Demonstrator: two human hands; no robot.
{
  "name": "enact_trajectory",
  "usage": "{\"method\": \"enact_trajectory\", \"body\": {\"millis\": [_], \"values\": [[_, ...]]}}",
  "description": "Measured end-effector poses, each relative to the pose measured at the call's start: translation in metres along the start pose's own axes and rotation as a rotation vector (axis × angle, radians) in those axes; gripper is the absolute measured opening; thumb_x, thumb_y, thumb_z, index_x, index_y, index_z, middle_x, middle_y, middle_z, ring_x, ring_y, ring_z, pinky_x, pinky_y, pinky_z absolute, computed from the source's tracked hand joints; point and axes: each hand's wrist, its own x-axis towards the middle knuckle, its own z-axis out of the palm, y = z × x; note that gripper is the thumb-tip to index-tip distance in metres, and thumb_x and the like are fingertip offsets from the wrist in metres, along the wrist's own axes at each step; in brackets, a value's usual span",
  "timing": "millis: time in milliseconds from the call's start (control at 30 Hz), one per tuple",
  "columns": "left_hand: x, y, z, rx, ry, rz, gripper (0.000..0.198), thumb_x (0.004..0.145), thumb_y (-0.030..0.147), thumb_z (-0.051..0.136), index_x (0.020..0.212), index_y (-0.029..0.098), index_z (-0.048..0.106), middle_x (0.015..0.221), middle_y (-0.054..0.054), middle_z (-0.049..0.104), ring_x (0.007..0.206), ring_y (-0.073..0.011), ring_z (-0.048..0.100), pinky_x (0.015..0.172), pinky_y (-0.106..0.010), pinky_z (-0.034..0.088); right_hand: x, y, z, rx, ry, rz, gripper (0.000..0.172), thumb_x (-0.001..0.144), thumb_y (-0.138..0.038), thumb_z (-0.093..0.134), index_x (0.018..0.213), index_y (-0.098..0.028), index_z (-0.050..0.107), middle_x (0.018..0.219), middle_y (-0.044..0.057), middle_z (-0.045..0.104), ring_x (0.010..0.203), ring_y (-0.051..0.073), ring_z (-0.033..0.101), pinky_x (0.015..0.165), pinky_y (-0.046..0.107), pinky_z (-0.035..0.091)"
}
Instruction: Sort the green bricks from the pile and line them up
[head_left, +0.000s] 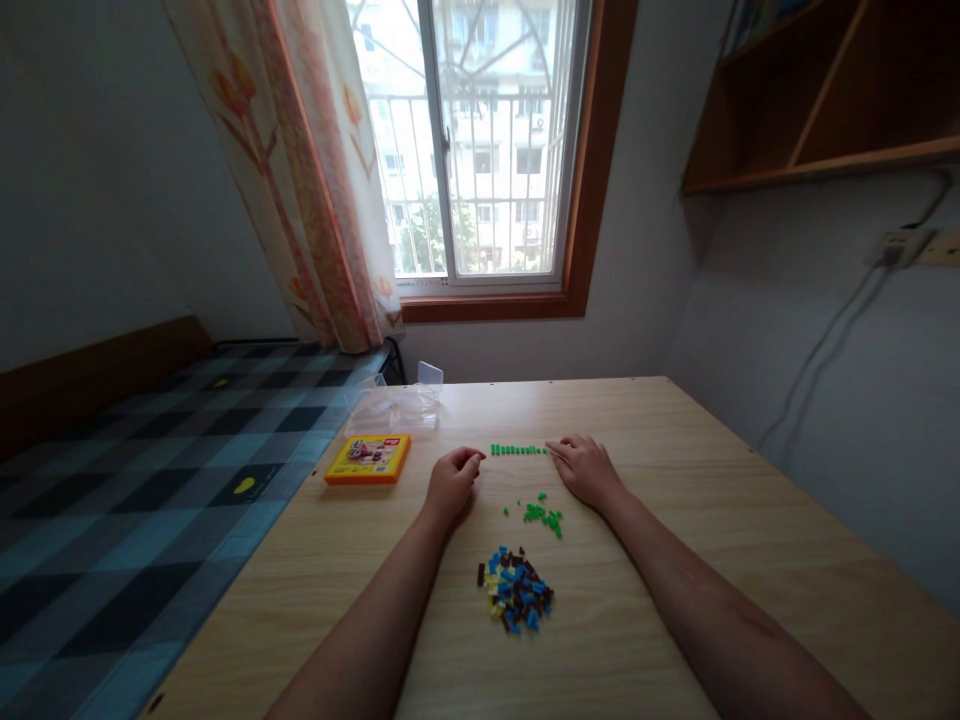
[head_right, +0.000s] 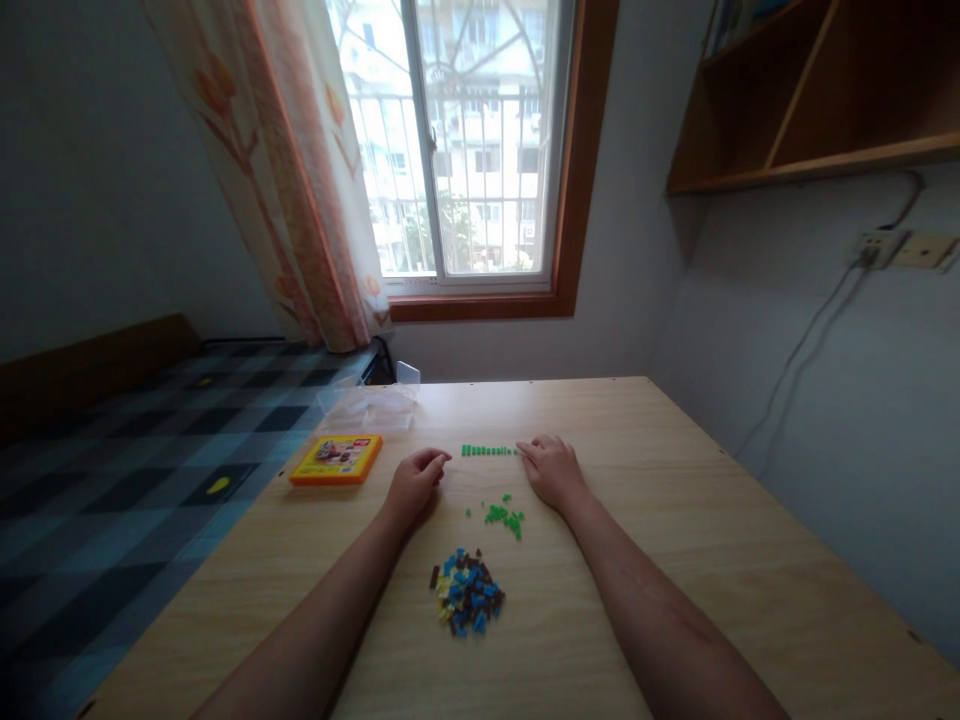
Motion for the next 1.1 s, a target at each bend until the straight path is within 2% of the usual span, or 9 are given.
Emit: {"method": "enact_trajectory", "body": {"millis": [267, 500, 667, 867, 1033, 1100], "values": [[0.0, 0.002, -0.001, -0.017, 0.005, -0.01, 0.035, 0.074, 0.047, 0.059, 0.082, 0.016, 0.073, 0.059, 0.0, 0.06, 0.059, -0.017, 0.056, 0.061, -0.029, 0.045, 0.0, 0.003, 0.003, 0.026, -0.013, 0.01, 0.043, 0.097, -0.028, 0.05, 0.138, -0.026, 0.062, 0.135, 0.01, 0.061, 0.123, 0.025, 0.053, 0.105, 0.037, 0.039], [0.001, 0.0, -0.001, -0.04, 0.015, -0.019, 0.035, 0.074, 0.047, 0.059, 0.082, 0.016, 0.073, 0.06, 0.0, 0.06, 0.058, -0.0161, 0.055, 0.058, -0.028, 0.044, 0.0, 0.003, 0.006, 0.049, -0.002, -0.006, 0.034, 0.099, -0.032, 0.049, 0.124, -0.032, 0.072, 0.132, 0.007, 0.064, 0.121, 0.024, 0.055, 0.104, 0.038, 0.039], [0.002, -0.004, 0.0, 0.039, 0.016, 0.008, 0.034, 0.076, 0.046, 0.058, 0.083, 0.017, 0.074, 0.061, -0.001, 0.063, 0.06, -0.0179, 0.058, 0.06, -0.029, 0.044, 0.0, 0.002, 0.007, 0.049, 0.009, -0.004, 0.034, 0.1, -0.032, 0.049, 0.127, -0.033, 0.07, 0.133, 0.007, 0.065, 0.122, 0.024, 0.055, 0.104, 0.038, 0.04], [0.006, -0.007, 0.004, 0.203, 0.018, -0.003, 0.029, 0.078, 0.04, 0.057, 0.083, 0.019, 0.076, 0.072, -0.005, 0.072, 0.072, -0.023, 0.065, 0.069, -0.032, 0.044, 0.002, 0.003, 0.005, 0.121, 0.004, 0.028, 0.038, 0.099, -0.03, 0.047, 0.131, -0.027, 0.068, 0.133, 0.008, 0.065, 0.122, 0.024, 0.056, 0.106, 0.038, 0.039], [0.005, -0.002, 0.002, 0.193, -0.017, -0.001, 0.024, 0.075, 0.034, 0.058, 0.081, 0.018, 0.076, 0.077, -0.006, 0.073, 0.078, -0.0238, 0.065, 0.074, -0.033, 0.046, 0.004, 0.01, 0.008, 0.189, -0.02, 0.063, 0.046, 0.093, -0.026, 0.052, 0.137, -0.02, 0.063, 0.141, 0.008, 0.061, 0.13, 0.024, 0.053, 0.113, 0.038, 0.038], [0.003, -0.001, -0.001, 0.168, -0.042, 0.004, 0.026, 0.075, 0.033, 0.059, 0.087, 0.018, 0.077, 0.078, -0.006, 0.073, 0.077, -0.0222, 0.065, 0.074, -0.032, 0.047, 0.003, 0.013, 0.009, 0.223, -0.028, 0.087, 0.052, 0.089, -0.025, 0.055, 0.141, -0.018, 0.059, 0.145, 0.009, 0.057, 0.133, 0.025, 0.052, 0.115, 0.039, 0.037]]}}
